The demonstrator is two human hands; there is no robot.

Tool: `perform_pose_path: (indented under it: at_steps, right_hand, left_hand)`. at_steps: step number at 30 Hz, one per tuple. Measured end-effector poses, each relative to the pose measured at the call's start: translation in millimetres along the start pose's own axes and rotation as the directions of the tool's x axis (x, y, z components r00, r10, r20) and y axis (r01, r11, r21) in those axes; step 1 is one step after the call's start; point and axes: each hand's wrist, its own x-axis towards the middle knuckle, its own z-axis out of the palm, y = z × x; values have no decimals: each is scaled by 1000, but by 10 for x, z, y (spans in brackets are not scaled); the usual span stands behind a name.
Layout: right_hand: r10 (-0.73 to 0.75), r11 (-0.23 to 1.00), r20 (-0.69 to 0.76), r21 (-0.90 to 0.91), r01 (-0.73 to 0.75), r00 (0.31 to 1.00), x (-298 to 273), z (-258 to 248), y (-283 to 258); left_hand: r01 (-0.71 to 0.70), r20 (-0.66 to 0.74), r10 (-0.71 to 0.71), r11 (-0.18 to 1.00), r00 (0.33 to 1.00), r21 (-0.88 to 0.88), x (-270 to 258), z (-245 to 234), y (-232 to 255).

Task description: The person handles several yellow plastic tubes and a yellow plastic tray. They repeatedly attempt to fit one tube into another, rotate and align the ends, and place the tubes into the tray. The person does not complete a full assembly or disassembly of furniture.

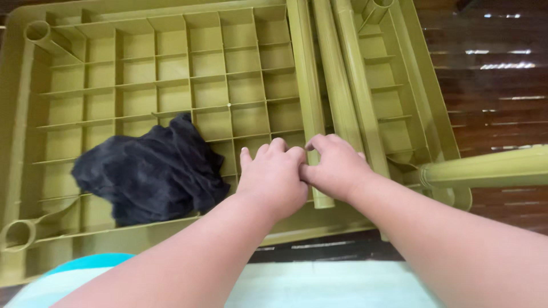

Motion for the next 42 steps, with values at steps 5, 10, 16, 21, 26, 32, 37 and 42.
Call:
perform_pose_path:
  at_steps: [5,10,16,21,26,32,37,42]
  right_hand:
    - [-47,998,-48,-32,45,998,365,421,276]
    - [25,999,-28,-37,-26,999,695,594,403]
    - [67,997,14,44,-68,998,863,621,495]
    - [33,997,93,70,-40,995,834,588,582]
    - [25,996,172,-93,-9,985,729,595,552]
    - [117,982,337,-180,-59,934,694,600,534]
    - [156,966,490,-256,-30,857,636,686,541]
    - [155,973,489,-228,-46,859,693,779,581]
  left_hand:
    - [-34,43,35,999,998,-22,459,410,-231]
    - [-58,140,45,995,989,87,765,481,-293]
    - [-131,227,95,980,969,150,868,485,-313]
    - [-142,274,91,975,957,173,863,517,-267]
    - [-169,408,73,964,910,204,860,444,-258]
    - [-171,398,92,971,913,167,891,456,-286]
    - [-195,426,113,969,898,154,891,472,-280]
    - [-212,422,130,965,897,155,874,463,-259]
